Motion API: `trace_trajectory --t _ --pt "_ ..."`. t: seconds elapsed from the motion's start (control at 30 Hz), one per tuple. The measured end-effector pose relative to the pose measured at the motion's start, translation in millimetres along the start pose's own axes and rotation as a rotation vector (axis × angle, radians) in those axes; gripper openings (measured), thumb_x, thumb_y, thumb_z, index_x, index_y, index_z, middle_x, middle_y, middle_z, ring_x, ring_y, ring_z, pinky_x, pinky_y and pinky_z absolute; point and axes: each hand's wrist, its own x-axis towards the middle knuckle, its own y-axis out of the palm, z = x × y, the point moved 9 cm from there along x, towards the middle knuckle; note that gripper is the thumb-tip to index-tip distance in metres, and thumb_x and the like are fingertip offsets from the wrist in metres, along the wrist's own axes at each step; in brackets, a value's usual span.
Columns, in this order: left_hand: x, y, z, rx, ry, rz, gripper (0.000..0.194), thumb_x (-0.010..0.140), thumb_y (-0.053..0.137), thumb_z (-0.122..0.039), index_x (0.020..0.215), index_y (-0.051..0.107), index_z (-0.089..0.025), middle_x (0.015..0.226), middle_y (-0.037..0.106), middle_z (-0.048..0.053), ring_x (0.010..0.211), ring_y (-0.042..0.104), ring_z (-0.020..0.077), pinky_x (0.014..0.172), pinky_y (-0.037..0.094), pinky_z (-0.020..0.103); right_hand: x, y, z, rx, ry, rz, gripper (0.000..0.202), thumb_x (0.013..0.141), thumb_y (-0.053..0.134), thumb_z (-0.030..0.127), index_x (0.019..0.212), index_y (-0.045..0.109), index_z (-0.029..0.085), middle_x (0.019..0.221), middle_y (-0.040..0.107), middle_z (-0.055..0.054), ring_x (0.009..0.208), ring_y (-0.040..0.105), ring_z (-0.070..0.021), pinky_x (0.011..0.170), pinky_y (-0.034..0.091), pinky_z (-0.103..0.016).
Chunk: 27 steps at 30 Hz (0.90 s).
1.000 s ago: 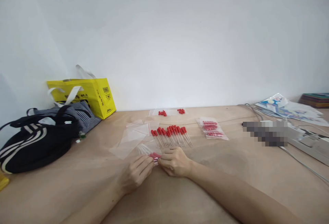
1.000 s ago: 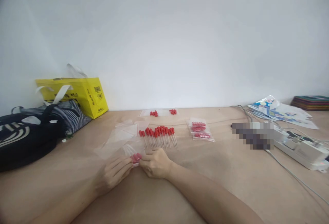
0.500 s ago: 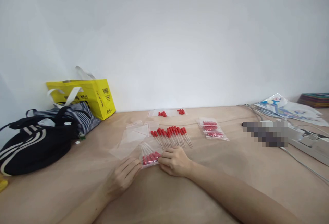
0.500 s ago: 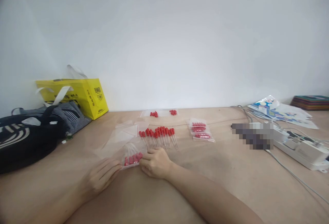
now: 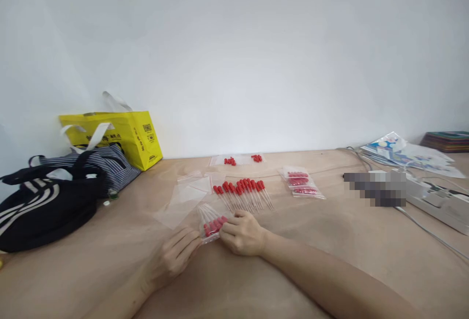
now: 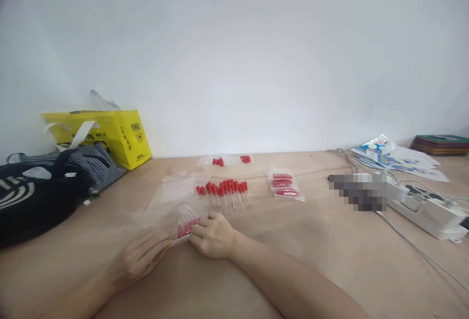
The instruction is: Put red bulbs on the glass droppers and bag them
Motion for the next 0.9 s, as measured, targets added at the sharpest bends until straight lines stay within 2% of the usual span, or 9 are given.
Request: trace_trajectory --t 0.13,0.3,0.4,0.53,0.63,0.77,0.9 --pt "1 -3.9 -1 -0.014 0.000 -0.015 0.022 0.084 0.038 -0.006 0.075 0.056 -0.014 0.064 0.065 0.001 0.061 0.061 0.0126 0.064 0.052 0.027 -14 -3 -12 0.007 0.018 0.063 0.021 0.081 0.039 0.014 0.064 0.051 0.017 0.059 0.053 0.002 0.054 0.043 -0.0095 0.049 0.022 -0.026" --pt "-2 -5.7 -1 -0.031 0.006 -0.017 0.021 0.085 0.039 -0.008 0.075 0.057 -0.015 0.064 0.065 0.000 0.061 0.061 0.0119 0.067 0.053 0.027 -27 -7 -25 0.030 0.080 0.059 0.023 0.082 0.035 0.012 0.068 0.052 0.016 0.058 0.053 0.001 0.052 0.044 -0.0094 0.047 0.022 -0.026" --pt "-9 -2.1 -5 -0.068 0.045 0.005 0.020 0.086 0.040 -0.010 0.079 0.058 -0.015 0.067 0.066 0.000 0.065 0.061 0.0117 0.068 0.052 0.026 -30 -4 -33 0.120 0.186 0.083 0.022 0.083 0.035 0.014 0.068 0.051 0.017 0.061 0.054 0.001 0.053 0.046 -0.0093 0.047 0.026 -0.024" --pt "-16 -0.9 -9 -0.146 0.095 0.026 0.016 0.084 0.044 -0.013 0.081 0.058 -0.017 0.069 0.066 -0.002 0.068 0.061 0.0103 0.074 0.051 0.025 -30 5 -39 0.336 0.369 0.127 0.013 0.081 0.038 0.017 0.076 0.049 0.019 0.077 0.057 -0.002 0.063 0.053 -0.0101 0.050 0.034 -0.020" --pt "-19 -0.2 -5 -0.198 0.069 0.060 0.014 0.085 0.044 -0.020 0.084 0.058 -0.017 0.071 0.066 -0.001 0.070 0.060 0.0110 0.077 0.050 0.026 -29 5 -42 0.569 0.506 0.064 0.008 0.079 0.037 0.014 0.080 0.042 0.020 0.085 0.057 -0.005 0.072 0.055 -0.0125 0.057 0.040 -0.022" --pt "-30 3.7 13 -0.184 -0.092 0.092 0.025 0.087 0.036 -0.025 0.099 0.055 -0.016 0.083 0.066 0.006 0.082 0.060 0.0167 0.078 0.048 0.032 -31 -1 -51 0.902 0.710 -0.080 0.005 0.085 0.031 0.017 0.082 0.032 0.021 0.093 0.056 -0.008 0.083 0.055 -0.0134 0.069 0.044 -0.027" --pt "-39 7.8 21 -0.198 -0.185 0.110 0.025 0.086 0.035 -0.024 0.102 0.054 -0.019 0.085 0.065 0.005 0.085 0.059 0.0173 0.079 0.047 0.032 -39 -19 -61 0.996 0.779 -0.159 0.008 0.089 0.029 0.026 0.082 0.030 0.022 0.101 0.054 -0.011 0.095 0.053 -0.0151 0.080 0.042 -0.033"
